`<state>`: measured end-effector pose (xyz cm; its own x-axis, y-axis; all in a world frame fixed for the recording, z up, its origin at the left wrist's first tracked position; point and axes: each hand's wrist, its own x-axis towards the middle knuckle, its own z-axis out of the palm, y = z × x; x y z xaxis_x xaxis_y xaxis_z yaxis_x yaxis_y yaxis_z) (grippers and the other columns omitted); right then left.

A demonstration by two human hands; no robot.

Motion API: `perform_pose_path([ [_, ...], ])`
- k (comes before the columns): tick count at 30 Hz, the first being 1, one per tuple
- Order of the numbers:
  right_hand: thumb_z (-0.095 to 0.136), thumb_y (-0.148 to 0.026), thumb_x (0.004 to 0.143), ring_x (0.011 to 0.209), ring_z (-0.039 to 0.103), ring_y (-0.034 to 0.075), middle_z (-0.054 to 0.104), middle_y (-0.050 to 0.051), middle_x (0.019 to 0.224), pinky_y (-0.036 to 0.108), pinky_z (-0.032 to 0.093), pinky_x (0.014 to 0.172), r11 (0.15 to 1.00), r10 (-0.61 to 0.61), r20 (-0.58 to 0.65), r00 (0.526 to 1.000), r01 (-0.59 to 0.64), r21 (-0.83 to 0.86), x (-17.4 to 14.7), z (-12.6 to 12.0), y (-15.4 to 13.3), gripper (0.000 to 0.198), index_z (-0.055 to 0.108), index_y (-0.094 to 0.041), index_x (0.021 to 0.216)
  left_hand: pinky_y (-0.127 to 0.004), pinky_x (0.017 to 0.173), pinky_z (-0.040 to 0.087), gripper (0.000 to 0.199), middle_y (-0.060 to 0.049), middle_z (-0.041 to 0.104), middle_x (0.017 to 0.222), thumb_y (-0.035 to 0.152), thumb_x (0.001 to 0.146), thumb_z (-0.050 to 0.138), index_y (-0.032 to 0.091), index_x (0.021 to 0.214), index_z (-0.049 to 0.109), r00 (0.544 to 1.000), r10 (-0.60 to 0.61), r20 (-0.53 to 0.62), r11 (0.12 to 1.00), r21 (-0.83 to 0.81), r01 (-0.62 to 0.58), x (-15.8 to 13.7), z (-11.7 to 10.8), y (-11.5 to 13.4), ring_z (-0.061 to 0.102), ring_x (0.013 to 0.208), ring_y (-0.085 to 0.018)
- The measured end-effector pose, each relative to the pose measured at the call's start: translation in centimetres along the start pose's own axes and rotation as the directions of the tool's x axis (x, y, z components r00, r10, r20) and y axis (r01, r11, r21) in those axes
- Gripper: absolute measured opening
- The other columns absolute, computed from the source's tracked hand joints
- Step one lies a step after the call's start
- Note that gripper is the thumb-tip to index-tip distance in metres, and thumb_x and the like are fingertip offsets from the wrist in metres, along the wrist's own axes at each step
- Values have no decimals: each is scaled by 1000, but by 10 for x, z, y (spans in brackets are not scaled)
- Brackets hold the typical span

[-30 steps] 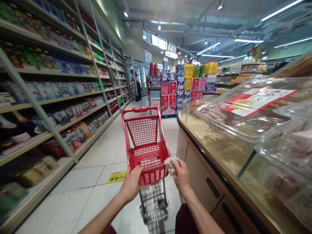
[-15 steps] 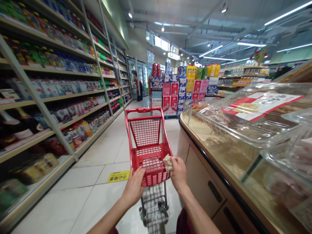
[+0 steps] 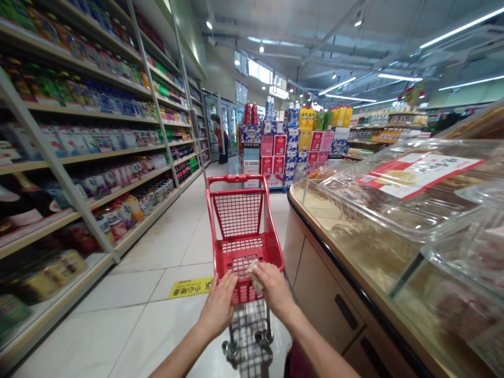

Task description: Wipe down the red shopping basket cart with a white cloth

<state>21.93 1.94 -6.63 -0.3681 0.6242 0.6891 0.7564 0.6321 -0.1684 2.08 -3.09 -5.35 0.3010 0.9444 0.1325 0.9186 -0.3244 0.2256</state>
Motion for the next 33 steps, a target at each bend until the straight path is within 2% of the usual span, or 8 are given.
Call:
perform_pose_path([
  [4, 40, -5, 76, 107, 49, 23, 58, 12, 112, 44, 39, 89, 966, 206, -84, 975, -216, -140, -4, 8, 8, 37, 59, -17, 105, -45, 109, 6, 62, -9, 37, 135, 12, 66, 36, 8, 127, 34, 1000, -27, 11, 1000, 11, 27, 3, 0, 7, 20, 129, -21],
  [8, 39, -3, 76, 118, 40, 21, 50, 11, 123, 43, 35, 96, 993, 52, 2, 999, -51, -104, -11, 32, -23, 45, 51, -17, 117, -45, 108, 7, 63, -9, 35, 136, 13, 65, 37, 8, 128, 33, 999, -32, 13, 999, 28, 31, 5, 1, 7, 19, 130, -21],
  [11, 39, -5, 79, 121, 37, 20, 48, 9, 126, 44, 35, 97, 997, -24, 47, 999, 27, -74, -12, 31, -19, 45, 48, -20, 120, -43, 109, 8, 65, -7, 33, 138, 12, 64, 36, 10, 129, 32, 1000, -12, 8, 999, 35, 11, 2, 3, 2, 18, 130, -19],
  [16, 35, -1, 78, 121, 36, 24, 52, 11, 121, 48, 35, 95, 976, 147, -35, 988, -151, -155, -14, 17, 10, 45, 54, -19, 114, -42, 109, 6, 73, -4, 16, 144, 12, 61, 39, 12, 133, 23, 998, -46, -33, 998, 48, 48, -1, 11, 0, 4, 132, -19],
  [19, 34, 0, 77, 127, 26, 21, 41, 10, 132, 47, 33, 98, 991, 84, -40, 996, -87, -98, -21, 26, -3, 52, 45, -20, 124, -42, 108, 5, 76, -4, 13, 144, 13, 60, 39, 11, 134, 19, 997, -71, 3, 995, 73, 71, 0, 12, 1, 1, 132, -20],
  [22, 35, -2, 78, 128, 23, 20, 40, 7, 132, 45, 33, 99, 997, -1, -15, 1000, 0, -71, -23, 31, -9, 52, 43, -22, 125, -41, 108, 6, 75, -3, 13, 144, 13, 61, 37, 13, 134, 19, 997, -64, 34, 994, 89, 60, 1, 8, 2, 2, 132, -18],
  [27, 33, 0, 78, 126, 26, 22, 45, 11, 128, 48, 33, 98, 979, 136, -66, 989, -144, -141, -20, 31, 1, 49, 47, -19, 121, -40, 108, 7, 77, -4, 13, 144, 13, 59, 38, 12, 134, 18, 996, -65, 66, 994, 94, 59, 2, 2, 6, 2, 132, -18],
  [33, 35, -3, 79, 126, 27, 21, 46, 8, 128, 47, 32, 98, 994, 43, -29, 999, -46, -101, -18, 28, 5, 47, 48, -22, 121, -41, 108, 7, 77, -3, 12, 144, 12, 59, 37, 13, 134, 18, 996, -64, 63, 991, 118, 57, 2, 1, 8, 4, 132, -18],
])
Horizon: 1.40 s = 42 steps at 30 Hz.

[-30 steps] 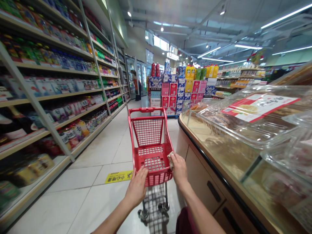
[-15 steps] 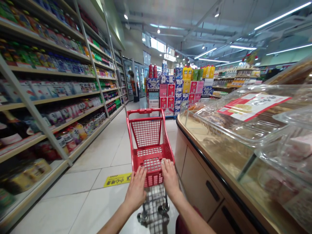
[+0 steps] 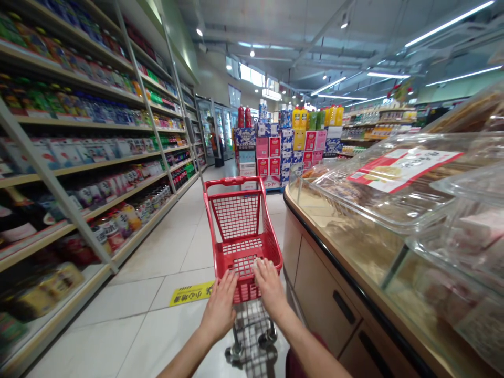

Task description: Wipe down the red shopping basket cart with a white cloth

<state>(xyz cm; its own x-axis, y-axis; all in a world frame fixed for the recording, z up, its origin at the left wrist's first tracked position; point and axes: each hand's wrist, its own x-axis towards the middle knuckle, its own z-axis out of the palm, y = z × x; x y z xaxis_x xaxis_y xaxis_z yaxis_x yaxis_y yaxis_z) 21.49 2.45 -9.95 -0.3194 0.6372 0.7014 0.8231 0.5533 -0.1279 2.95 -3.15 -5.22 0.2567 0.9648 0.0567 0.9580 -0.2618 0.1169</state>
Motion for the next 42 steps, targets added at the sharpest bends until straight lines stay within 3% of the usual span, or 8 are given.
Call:
perform_pose_path([
  [4, 33, -1, 78, 125, 30, 23, 47, 10, 127, 50, 36, 94, 983, 178, -41, 983, -180, -38, -1, -6, 7, 48, 50, -21, 118, -41, 108, 7, 75, -4, 13, 144, 11, 61, 36, 13, 134, 19, 1000, -2, -11, 1000, -1, 2, -1, 3, -2, 3, 132, -18],
  [10, 38, -7, 81, 125, 30, 21, 47, 7, 127, 45, 35, 97, 997, -67, -12, 998, 67, 31, -3, 2, -14, 41, 51, -23, 117, -40, 108, 7, 71, -3, 14, 143, 12, 65, 35, 14, 134, 20, 999, 22, -34, 1000, 14, -21, 0, 8, -7, 4, 132, -17],
  [15, 35, -2, 78, 124, 31, 23, 46, 9, 127, 48, 35, 95, 988, 155, -50, 987, -155, -11, -1, -5, -3, 46, 52, -22, 117, -41, 108, 7, 71, -5, 13, 143, 13, 66, 35, 13, 134, 17, 999, 19, -29, 1000, 22, -18, -1, 8, -7, 3, 132, -18],
  [20, 36, -2, 78, 125, 29, 20, 46, 6, 128, 45, 33, 98, 998, -18, -17, 1000, 19, 55, -4, 2, -18, 49, 47, -23, 121, -40, 108, 5, 70, -4, 11, 144, 13, 67, 34, 14, 134, 17, 999, 25, -37, 1000, 12, -25, 0, 9, -5, 2, 132, -17],
  [25, 33, 3, 73, 125, 30, 21, 45, 9, 128, 47, 33, 98, 987, 157, -62, 986, -158, -5, -3, 1, -17, 55, 48, -20, 121, -42, 108, 7, 74, -5, 10, 144, 11, 63, 35, 12, 134, 16, 999, 19, -46, 999, 32, -17, 1, 13, -3, 2, 131, -19],
  [30, 35, -1, 77, 126, 28, 20, 45, 7, 128, 44, 35, 97, 997, -22, -35, 999, 24, 77, -6, 5, -28, 51, 46, -22, 122, -41, 108, 13, 74, -5, 14, 143, 6, 60, 34, 13, 133, 23, 996, 17, -88, 998, 68, -11, -2, 11, -1, 7, 131, -18],
  [36, 33, 1, 75, 126, 27, 22, 43, 9, 130, 48, 31, 99, 978, 206, -65, 976, -204, 39, -4, 3, -17, 53, 46, -20, 123, -39, 106, 22, 77, -7, 22, 141, -3, 55, 32, 11, 131, 27, 966, -77, -246, 989, 101, 104, -15, 18, -13, 12, 130, -17],
  [42, 35, 2, 75, 127, 26, 20, 44, 6, 130, 43, 34, 98, 992, -36, 25, 999, 33, 122, 2, 20, -59, 53, 47, -20, 122, -41, 106, 21, 76, -7, 22, 140, 0, 55, 34, 10, 130, 29, 975, -51, -214, 988, 130, 80, -15, 20, -23, 16, 130, -18],
])
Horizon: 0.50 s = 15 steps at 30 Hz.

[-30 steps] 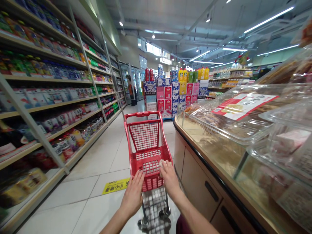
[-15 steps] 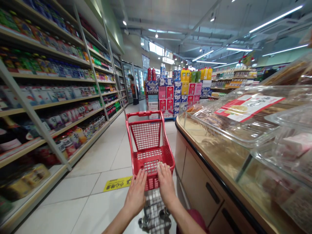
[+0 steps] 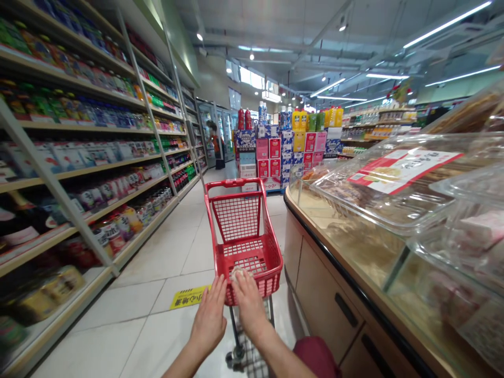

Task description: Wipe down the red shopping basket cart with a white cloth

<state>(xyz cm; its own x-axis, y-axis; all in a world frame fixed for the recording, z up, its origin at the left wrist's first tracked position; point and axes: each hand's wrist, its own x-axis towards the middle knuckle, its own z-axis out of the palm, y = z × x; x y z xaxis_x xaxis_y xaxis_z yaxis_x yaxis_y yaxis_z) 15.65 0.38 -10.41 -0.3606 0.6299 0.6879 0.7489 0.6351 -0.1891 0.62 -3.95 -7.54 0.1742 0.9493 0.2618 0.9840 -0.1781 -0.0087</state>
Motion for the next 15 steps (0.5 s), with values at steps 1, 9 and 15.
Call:
perform_pose_path([
  [1, 35, 1, 75, 126, 27, 20, 45, 7, 128, 44, 35, 98, 1000, 27, -8, 1000, -27, -12, 1, -1, 2, 52, 48, -19, 120, -41, 106, 20, 77, -6, 22, 141, 1, 55, 34, 11, 130, 28, 1000, 17, 7, 1000, -8, -17, 0, 0, -1, 15, 130, -18],
  [9, 35, 3, 73, 126, 28, 19, 44, 6, 130, 42, 35, 98, 1000, -6, -25, 1000, 5, -17, 0, -5, 9, 57, 43, -21, 125, -41, 107, 18, 76, -5, 18, 142, 6, 57, 36, 12, 132, 25, 1000, 26, -7, 998, -57, -27, -1, 6, -3, 13, 131, -18],
  [15, 33, 3, 72, 126, 27, 21, 43, 8, 130, 47, 30, 100, 972, 206, -115, 972, -217, -89, -4, -17, 35, 57, 47, -19, 122, -43, 106, 18, 72, -5, 20, 141, 5, 60, 33, 12, 132, 26, 999, 41, 20, 999, -21, -40, 1, -5, 4, 15, 130, -18],
])
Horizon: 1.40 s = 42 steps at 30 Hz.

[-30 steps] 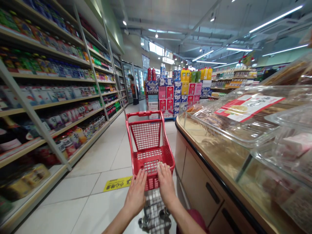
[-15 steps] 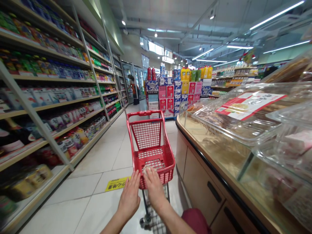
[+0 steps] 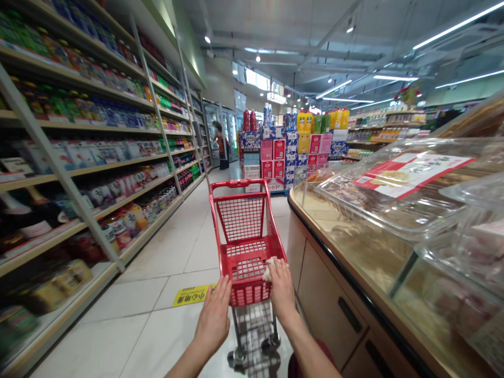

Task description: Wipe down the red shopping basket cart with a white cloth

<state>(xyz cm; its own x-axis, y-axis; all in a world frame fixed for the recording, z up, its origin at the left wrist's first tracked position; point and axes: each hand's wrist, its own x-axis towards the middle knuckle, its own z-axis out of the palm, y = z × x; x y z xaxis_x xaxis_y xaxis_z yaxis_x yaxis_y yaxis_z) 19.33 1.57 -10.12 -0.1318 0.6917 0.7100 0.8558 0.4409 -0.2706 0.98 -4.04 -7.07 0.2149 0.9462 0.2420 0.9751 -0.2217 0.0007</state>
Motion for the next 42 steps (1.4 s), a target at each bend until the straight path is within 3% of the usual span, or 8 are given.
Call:
perform_pose_path([
  [6, 33, 1, 75, 126, 27, 19, 45, 6, 129, 42, 31, 100, 980, -194, 74, 978, 191, 52, -3, 3, -6, 52, 47, -19, 122, -46, 106, 16, 65, -7, 25, 140, 8, 65, 34, 11, 130, 30, 999, 28, 16, 999, 15, -28, 8, -5, 10, 19, 130, -20],
  [11, 32, 1, 73, 125, 30, 23, 48, 11, 126, 46, 32, 98, 994, 80, 6, 997, -80, -70, 5, -3, 16, 50, 53, -16, 116, -44, 106, 17, 64, -6, 29, 139, 12, 66, 37, 13, 130, 30, 999, 35, 11, 999, 41, -36, 8, -3, 10, 22, 129, -20],
  [17, 35, -1, 76, 126, 27, 19, 46, 6, 128, 43, 30, 100, 984, -175, 87, 981, 171, 48, 3, 5, 2, 51, 48, -21, 121, -45, 106, 17, 64, -7, 28, 139, 12, 66, 37, 12, 130, 31, 1000, -23, 2, 999, 30, 23, 3, -3, 14, 22, 129, -22],
  [22, 33, 1, 75, 124, 30, 22, 47, 9, 126, 46, 31, 99, 996, 74, -5, 997, -75, -48, 9, -2, 17, 51, 51, -19, 118, -46, 106, 16, 66, -6, 27, 139, 8, 64, 34, 13, 130, 30, 1000, -28, -4, 999, 23, 28, 3, -4, 16, 20, 129, -21],
  [27, 35, -4, 78, 125, 29, 21, 46, 7, 128, 44, 30, 99, 983, -183, 81, 980, 180, 38, 3, 2, 1, 47, 49, -20, 120, -46, 107, 13, 66, -7, 25, 140, 13, 66, 36, 12, 131, 28, 999, 25, 27, 1000, -17, -25, 13, -3, 31, 17, 130, -21],
  [32, 33, 1, 74, 123, 32, 23, 49, 11, 124, 45, 32, 98, 995, 66, 22, 998, -64, -75, 13, -4, 14, 50, 53, -16, 116, -45, 107, 14, 69, -7, 22, 141, 13, 63, 37, 11, 131, 27, 1000, 14, 27, 999, -35, -13, 11, 0, 35, 14, 131, -21],
  [38, 35, -4, 78, 125, 29, 20, 47, 7, 127, 44, 31, 99, 976, -215, 69, 974, 214, 31, 6, -1, 4, 47, 47, -20, 121, -46, 106, 16, 72, -8, 21, 141, 10, 61, 37, 11, 132, 25, 1000, -28, 3, 1000, -10, 28, 0, 4, 28, 14, 131, -21],
  [42, 33, -2, 78, 124, 32, 23, 49, 12, 125, 48, 33, 96, 999, -18, 12, 1000, 18, -32, 9, -3, 7, 46, 52, -17, 117, -46, 107, 13, 71, -7, 20, 142, 9, 62, 36, 12, 132, 25, 1000, 17, 8, 1000, 18, -17, -1, 3, 25, 12, 131, -20],
])
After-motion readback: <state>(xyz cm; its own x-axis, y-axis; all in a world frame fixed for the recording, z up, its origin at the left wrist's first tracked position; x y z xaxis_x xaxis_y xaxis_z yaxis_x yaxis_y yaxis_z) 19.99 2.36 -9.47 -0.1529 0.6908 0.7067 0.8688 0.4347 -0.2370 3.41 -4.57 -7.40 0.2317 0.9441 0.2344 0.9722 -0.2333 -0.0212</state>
